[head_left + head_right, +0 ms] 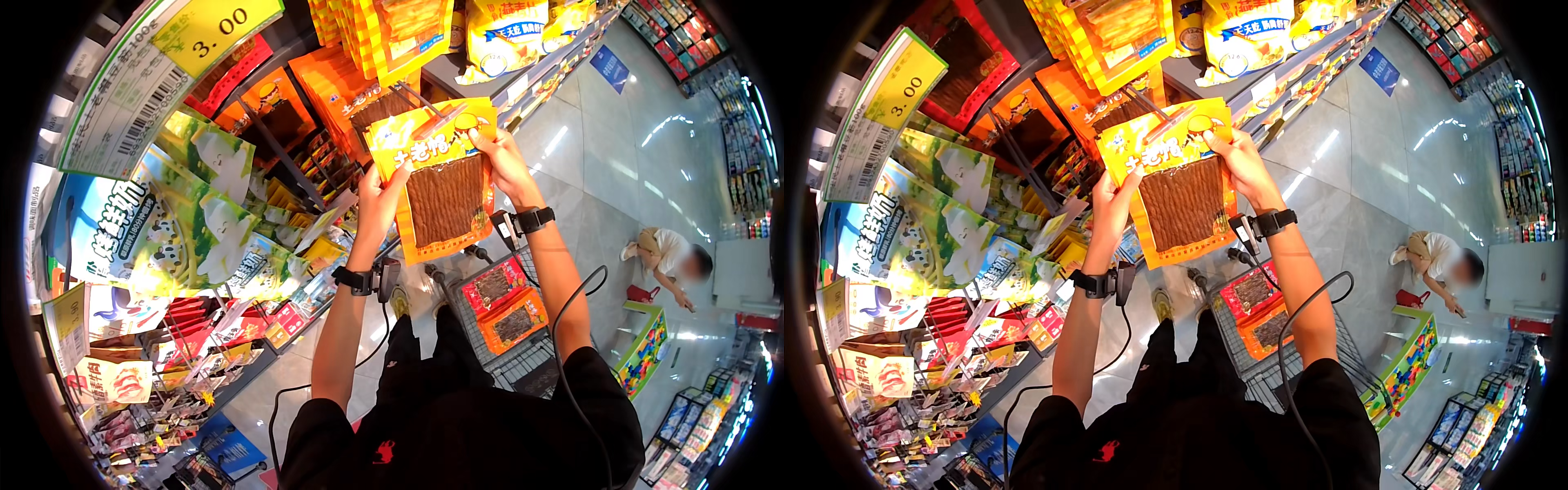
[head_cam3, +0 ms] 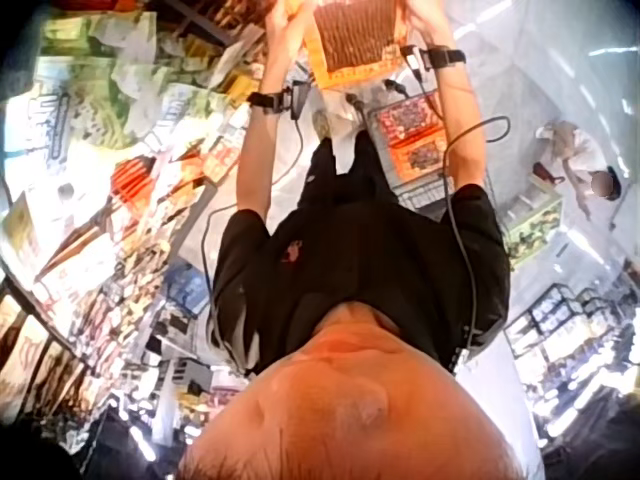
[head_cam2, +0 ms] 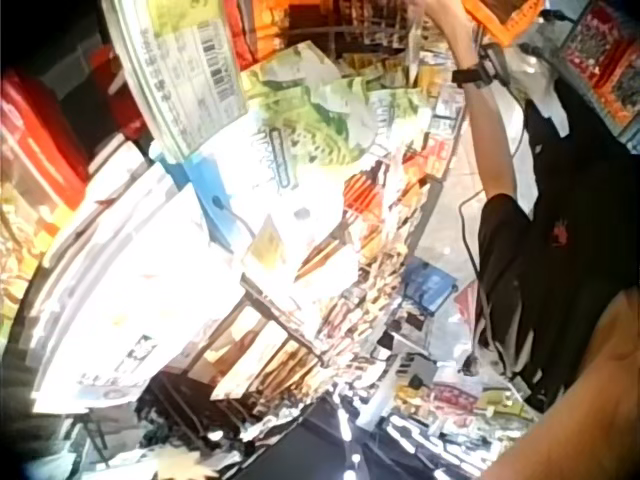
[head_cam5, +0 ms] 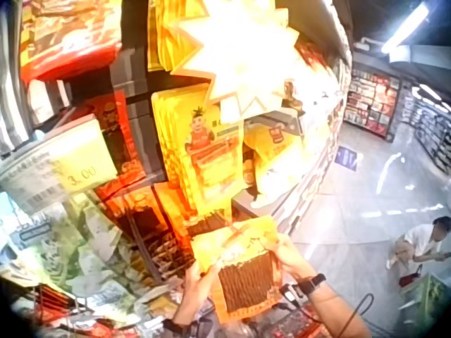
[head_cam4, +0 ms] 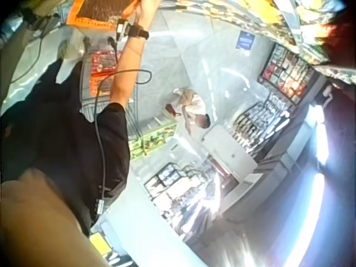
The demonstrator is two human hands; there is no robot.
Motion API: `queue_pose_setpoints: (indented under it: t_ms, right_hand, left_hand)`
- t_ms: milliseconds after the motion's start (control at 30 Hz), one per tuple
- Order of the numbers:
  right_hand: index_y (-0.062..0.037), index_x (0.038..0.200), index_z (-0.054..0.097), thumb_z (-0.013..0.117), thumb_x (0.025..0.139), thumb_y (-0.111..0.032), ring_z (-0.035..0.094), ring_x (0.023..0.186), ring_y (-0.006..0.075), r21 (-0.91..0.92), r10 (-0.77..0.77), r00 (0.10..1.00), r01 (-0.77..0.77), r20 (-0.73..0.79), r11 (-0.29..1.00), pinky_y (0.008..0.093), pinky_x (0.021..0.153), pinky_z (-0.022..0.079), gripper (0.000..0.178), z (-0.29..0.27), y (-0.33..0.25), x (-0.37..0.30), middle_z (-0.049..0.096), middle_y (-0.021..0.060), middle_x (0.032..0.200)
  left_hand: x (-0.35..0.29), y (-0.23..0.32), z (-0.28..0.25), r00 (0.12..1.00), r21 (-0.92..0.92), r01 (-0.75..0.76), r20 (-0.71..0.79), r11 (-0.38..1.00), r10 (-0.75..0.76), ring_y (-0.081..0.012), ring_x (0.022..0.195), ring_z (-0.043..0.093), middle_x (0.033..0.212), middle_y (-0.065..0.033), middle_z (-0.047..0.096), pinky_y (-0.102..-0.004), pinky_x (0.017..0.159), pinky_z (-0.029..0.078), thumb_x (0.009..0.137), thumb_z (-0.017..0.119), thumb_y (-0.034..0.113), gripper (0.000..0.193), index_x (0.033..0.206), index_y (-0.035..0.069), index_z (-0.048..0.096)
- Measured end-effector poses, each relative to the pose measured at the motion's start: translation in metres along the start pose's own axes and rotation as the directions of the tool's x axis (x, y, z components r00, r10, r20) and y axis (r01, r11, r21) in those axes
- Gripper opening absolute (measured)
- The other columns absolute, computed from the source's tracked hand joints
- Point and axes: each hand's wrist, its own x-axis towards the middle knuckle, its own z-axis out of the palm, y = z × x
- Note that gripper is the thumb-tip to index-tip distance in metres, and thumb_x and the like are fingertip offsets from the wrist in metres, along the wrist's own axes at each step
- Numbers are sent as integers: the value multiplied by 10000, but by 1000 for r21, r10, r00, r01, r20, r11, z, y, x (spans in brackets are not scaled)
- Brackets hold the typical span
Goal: The person selects multiple bags of snacks from the supermarket shelves and places them into a shopping cart.
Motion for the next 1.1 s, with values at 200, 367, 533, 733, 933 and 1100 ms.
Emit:
queue_pose_setpoints:
  t_ms: [200,367,533,733,933,1100]
  right_hand:
    - [25,1131,609,603,924,-157,582,944,112,-232,-22,997,5,-74,973,264,846,469,276,3,5,13,650,46,1051]
    - [9,1229,530,556,951,-156,577,1038,155,-81,-4,997,-3,-79,997,321,920,472,325,-17,11,24,605,59,1129]
    - [-27,1269,504,569,956,-206,541,1114,160,-84,43,999,-40,27,996,320,978,415,366,-52,22,29,574,58,1225]
    - [-39,1300,466,584,949,-258,523,1171,183,-129,88,996,-87,4,988,348,1012,386,430,-75,7,27,539,74,1294]
    - [-82,1263,547,533,953,-309,536,1085,195,-443,99,995,-76,29,893,336,881,455,384,-37,46,36,571,48,1189]
    - [-23,1238,537,597,921,-117,570,1045,150,-149,38,997,-28,62,988,308,929,457,336,-22,4,32,618,48,1120]
  left_hand:
    - [-2,-11,-10,993,86,-49,-103,995,57,-42,732,502,869,24,601,-216,650,426,912,629,151,173,1032,29,602]
    - [20,-41,3,967,120,-205,-127,971,220,-26,674,464,810,61,548,-215,546,402,909,628,130,226,1120,60,588]
    - [-1,-24,12,937,129,-238,-231,963,262,-66,714,517,758,-39,607,-288,597,447,882,663,243,263,902,-18,630]
    - [23,-27,21,988,324,-23,-139,946,72,-175,719,483,737,-118,481,-372,572,376,806,653,552,624,851,-56,519]
    - [11,-110,-45,933,-115,-328,114,938,340,-193,1172,501,1289,-171,531,-332,982,402,942,566,319,536,1343,-24,467]
    - [39,-22,-10,998,3,-69,1,998,69,-81,748,507,813,27,570,-269,653,424,943,585,317,310,988,14,630]
